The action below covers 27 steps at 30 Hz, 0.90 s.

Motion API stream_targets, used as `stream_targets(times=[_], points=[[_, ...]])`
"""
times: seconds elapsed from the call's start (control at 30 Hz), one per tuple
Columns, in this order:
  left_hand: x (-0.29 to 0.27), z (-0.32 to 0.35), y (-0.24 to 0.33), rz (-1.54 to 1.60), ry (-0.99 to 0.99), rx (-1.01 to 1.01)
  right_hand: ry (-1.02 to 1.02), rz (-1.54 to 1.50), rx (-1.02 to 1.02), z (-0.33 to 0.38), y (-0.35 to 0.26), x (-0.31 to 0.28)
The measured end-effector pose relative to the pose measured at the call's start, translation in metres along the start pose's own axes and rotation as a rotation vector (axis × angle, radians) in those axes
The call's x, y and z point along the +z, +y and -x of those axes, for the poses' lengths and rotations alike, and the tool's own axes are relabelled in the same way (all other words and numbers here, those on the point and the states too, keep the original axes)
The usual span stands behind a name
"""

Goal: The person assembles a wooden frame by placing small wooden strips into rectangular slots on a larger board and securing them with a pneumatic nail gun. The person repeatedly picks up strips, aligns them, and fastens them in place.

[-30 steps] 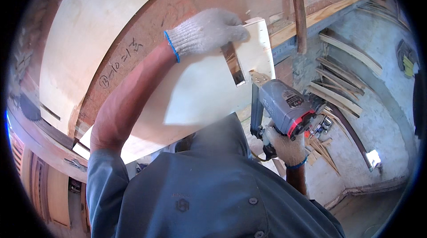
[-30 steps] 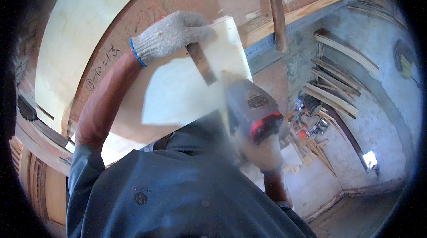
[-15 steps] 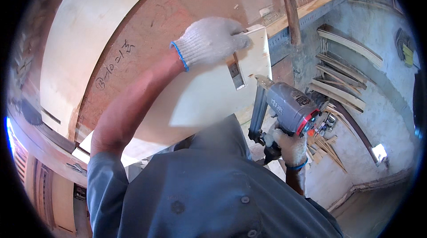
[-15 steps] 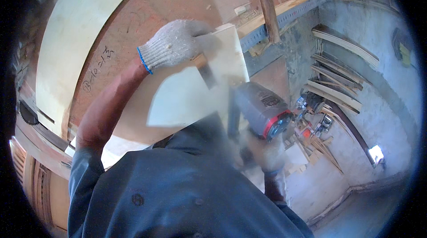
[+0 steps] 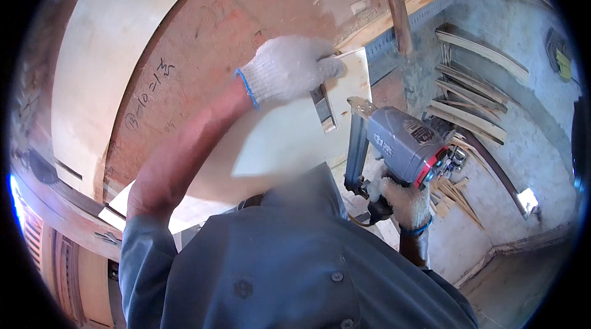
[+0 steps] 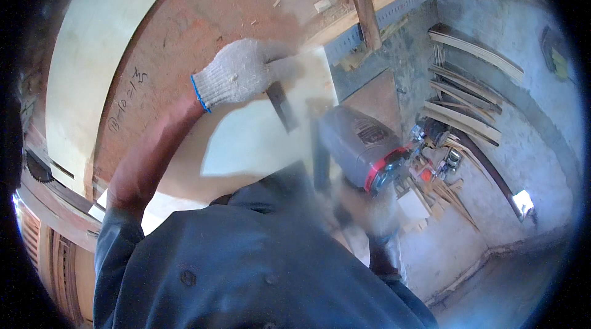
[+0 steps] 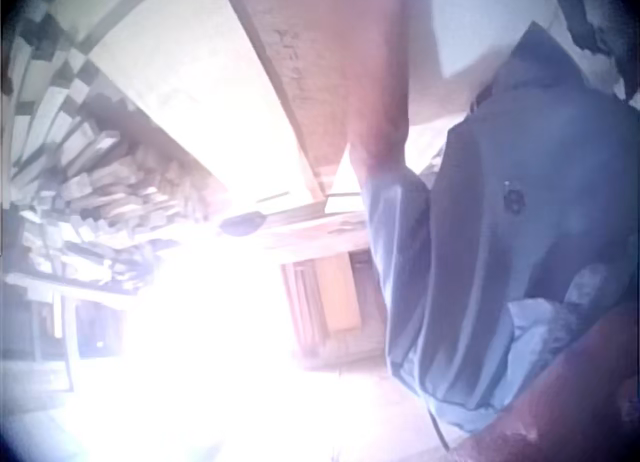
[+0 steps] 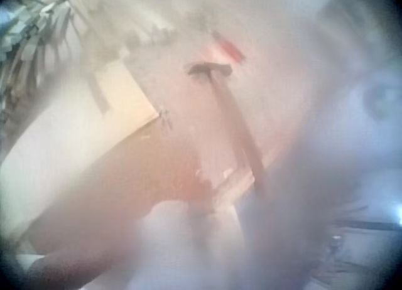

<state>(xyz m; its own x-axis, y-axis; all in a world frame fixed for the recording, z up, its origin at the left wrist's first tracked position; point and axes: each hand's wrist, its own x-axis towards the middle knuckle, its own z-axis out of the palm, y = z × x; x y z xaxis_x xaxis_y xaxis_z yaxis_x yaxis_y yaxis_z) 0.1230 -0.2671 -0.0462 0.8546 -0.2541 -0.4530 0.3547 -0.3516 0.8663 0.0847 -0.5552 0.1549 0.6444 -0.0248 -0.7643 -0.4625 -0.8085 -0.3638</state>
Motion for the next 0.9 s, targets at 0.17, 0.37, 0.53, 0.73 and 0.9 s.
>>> stream_targets(times=[0.17, 0.37, 0.53, 0.73, 0.9], points=[[-0.005, 0.001, 0.007, 0.003, -0.037, -0.015, 0.031, 0.007, 0.008, -0.005, 0.003, 0.011], [0.002, -0.002, 0.001, -0.015, -0.01, 0.022, 0.009, 0.268, -0.225, -0.021, 0.018, 0.024], [0.002, 0.0, 0.0, 0.016, 0.044, 0.038, -0.027, 0.007, -0.003, -0.017, -0.055, 0.027], [0.008, -0.008, -0.017, 0.061, 0.337, 0.093, -0.024, 0.156, -0.109, -0.026, -0.064, 0.024], [-0.003, -0.007, -0.007, 0.12, 0.208, -0.131, 0.003, 0.159, -0.043, -0.034, -0.069, 0.031]])
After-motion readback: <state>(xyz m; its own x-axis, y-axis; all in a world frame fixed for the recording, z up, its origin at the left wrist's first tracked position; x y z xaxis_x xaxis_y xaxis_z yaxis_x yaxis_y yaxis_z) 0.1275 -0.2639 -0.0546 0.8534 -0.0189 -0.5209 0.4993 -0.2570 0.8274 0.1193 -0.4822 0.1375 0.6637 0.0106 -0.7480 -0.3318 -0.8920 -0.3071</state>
